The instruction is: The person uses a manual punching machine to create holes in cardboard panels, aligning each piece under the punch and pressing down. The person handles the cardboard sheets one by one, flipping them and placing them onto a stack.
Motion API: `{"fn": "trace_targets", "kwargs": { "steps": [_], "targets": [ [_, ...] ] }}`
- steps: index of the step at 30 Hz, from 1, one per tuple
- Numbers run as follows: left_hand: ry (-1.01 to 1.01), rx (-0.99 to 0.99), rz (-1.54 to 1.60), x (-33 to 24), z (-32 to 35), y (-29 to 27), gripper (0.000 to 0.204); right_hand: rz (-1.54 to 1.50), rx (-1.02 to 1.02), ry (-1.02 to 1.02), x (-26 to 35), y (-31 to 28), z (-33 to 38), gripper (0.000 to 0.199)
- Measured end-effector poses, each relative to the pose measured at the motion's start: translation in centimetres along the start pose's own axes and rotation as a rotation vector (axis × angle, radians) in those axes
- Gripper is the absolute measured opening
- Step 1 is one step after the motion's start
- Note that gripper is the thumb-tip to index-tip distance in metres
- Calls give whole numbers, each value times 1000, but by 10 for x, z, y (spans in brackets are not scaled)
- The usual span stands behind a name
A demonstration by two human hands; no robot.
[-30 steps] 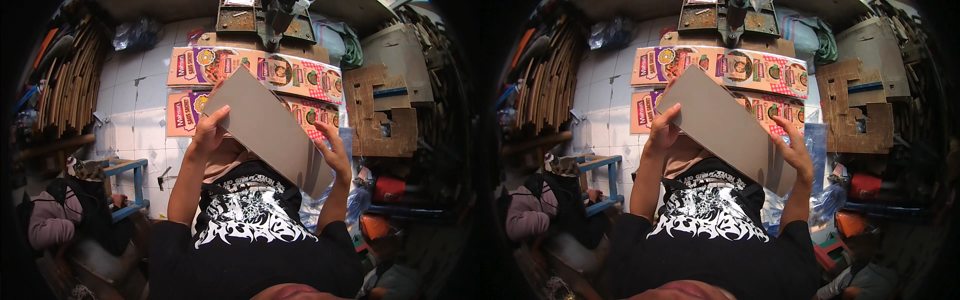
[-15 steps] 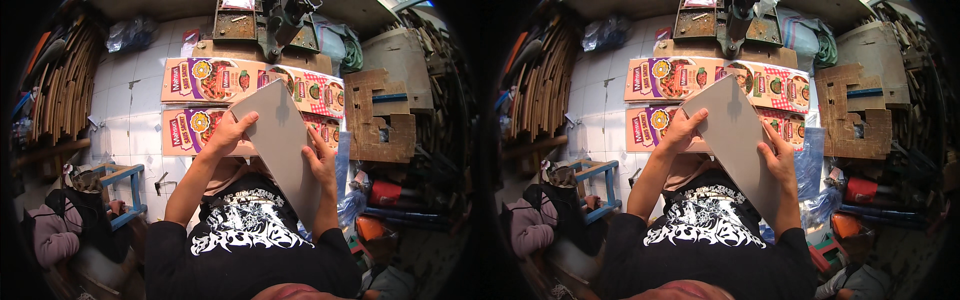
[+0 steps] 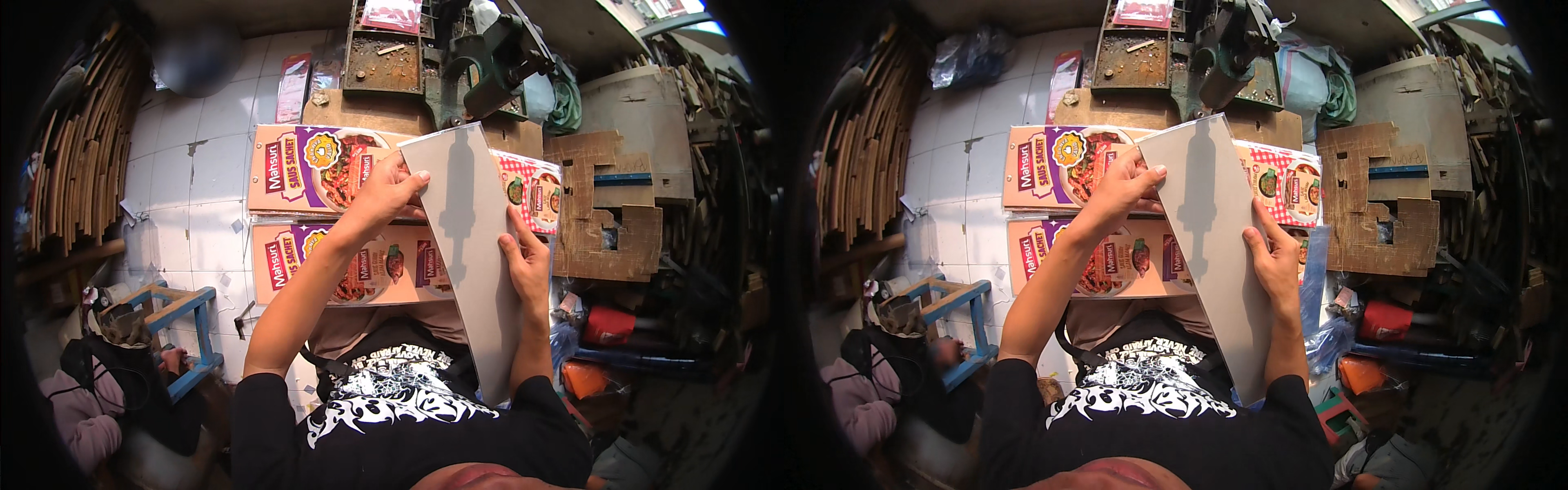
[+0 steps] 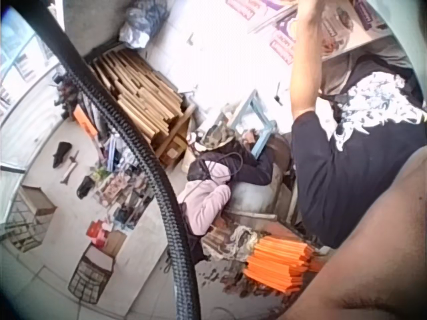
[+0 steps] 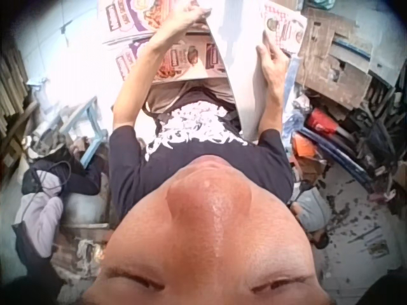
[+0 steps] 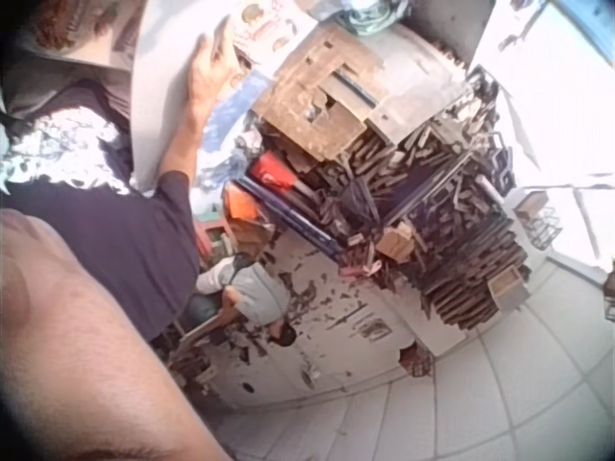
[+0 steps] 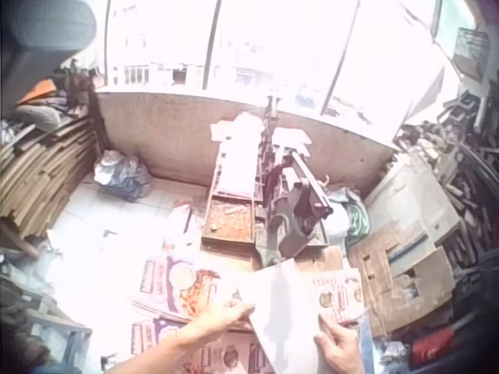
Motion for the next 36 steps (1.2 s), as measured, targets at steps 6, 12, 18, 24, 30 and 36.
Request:
{"fn": "trace_targets", "kwargs": {
  "steps": [6, 12, 18, 24, 30, 36],
  "targets": [
    [-32, -25, 44, 3, -16, -13, 41, 58, 20, 2, 1, 2, -24, 44],
    [-20, -27, 104, 3, -17, -13, 48, 84, 12, 10, 0, 1, -31, 44],
    [-58, 8, 126, 3, -20, -12, 41, 184, -16, 56, -8, -5, -33, 44],
    [-57, -4, 159, 10, -22, -14, 37, 222, -18, 77, -6, -6, -35, 45],
    [-60, -14, 183, 9, -21, -14, 38, 263, -5, 63, -2, -6, -36, 47],
    [-57, -19, 180, 10, -22, -15, 33, 294, 8, 55, -1, -4, -37, 48]
  ]
}}
Point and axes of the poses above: each hand's wrist, its own z-axis away from the middle knuckle, its own y-axis out of the palm, x = y × z, the point moved 8 cm from there along -z, towards the middle knuckle, and after that the axes turned 4 degrees about z, right-handed, at the moved point
